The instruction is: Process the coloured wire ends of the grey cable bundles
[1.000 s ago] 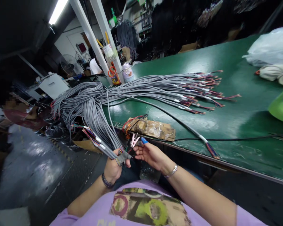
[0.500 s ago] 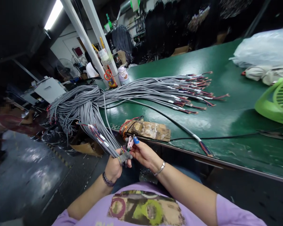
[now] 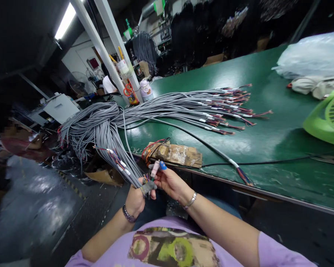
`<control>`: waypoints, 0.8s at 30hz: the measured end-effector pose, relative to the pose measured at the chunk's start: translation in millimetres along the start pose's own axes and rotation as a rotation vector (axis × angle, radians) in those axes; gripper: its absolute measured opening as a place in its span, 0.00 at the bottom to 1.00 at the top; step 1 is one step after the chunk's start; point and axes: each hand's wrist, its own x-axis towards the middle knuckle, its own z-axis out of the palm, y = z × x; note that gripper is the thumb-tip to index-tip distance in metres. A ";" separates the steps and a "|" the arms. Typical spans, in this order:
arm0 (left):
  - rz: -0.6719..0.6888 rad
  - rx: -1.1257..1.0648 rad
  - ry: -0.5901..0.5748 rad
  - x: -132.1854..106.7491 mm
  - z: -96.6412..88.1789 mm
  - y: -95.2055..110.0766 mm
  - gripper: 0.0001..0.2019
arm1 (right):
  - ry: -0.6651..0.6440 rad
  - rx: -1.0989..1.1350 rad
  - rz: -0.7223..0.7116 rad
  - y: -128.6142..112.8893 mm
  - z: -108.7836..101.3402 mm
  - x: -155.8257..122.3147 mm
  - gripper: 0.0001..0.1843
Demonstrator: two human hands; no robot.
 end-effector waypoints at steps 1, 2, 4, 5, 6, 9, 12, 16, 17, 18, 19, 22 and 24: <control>0.003 -0.004 0.001 -1.3 -0.1 0.6 0.13 | 0.008 0.022 0.017 -1.1 -0.1 -0.8 0.24; 0.008 -0.005 0.004 -2.9 -0.3 1.0 0.13 | 0.011 0.041 0.036 -2.4 -0.2 -1.6 0.24; 0.030 -0.003 0.006 -6.8 -1.0 1.2 0.13 | 0.009 0.068 0.071 -5.2 0.1 -3.3 0.24; 0.042 -0.002 0.007 -8.8 -1.4 0.9 0.12 | 0.008 0.072 0.085 -6.4 0.4 -3.9 0.23; 0.052 0.000 0.010 -10.7 -1.8 0.3 0.12 | 0.011 0.067 0.089 -7.3 0.8 -4.5 0.21; 0.084 0.010 0.031 -14.1 -2.1 -2.5 0.11 | 0.043 0.013 0.055 -7.9 1.8 -5.2 0.13; 0.119 0.011 0.069 -13.8 0.5 -4.1 0.10 | 0.087 -0.071 -0.029 -4.5 1.3 -4.7 0.14; 0.126 0.024 0.106 -11.4 6.2 -3.3 0.10 | 0.132 -0.157 -0.130 1.5 -1.1 -2.1 0.23; 0.124 0.034 0.109 -11.0 7.3 -3.0 0.10 | 0.121 -0.143 -0.121 2.4 -1.4 -1.1 0.23; 0.121 0.043 0.113 -10.5 8.2 -2.9 0.11 | 0.103 -0.115 -0.099 2.9 -1.7 0.1 0.22; 0.119 0.049 0.117 -10.1 8.8 -3.0 0.11 | 0.082 -0.082 -0.072 3.2 -1.8 1.4 0.22; 0.109 0.057 0.127 -8.3 9.3 -4.8 0.11 | 0.053 -0.018 -0.029 3.1 -2.5 5.0 0.22; 0.107 0.060 0.122 -6.8 8.7 -7.0 0.11 | 0.023 -0.060 -0.032 3.2 -3.2 6.9 0.23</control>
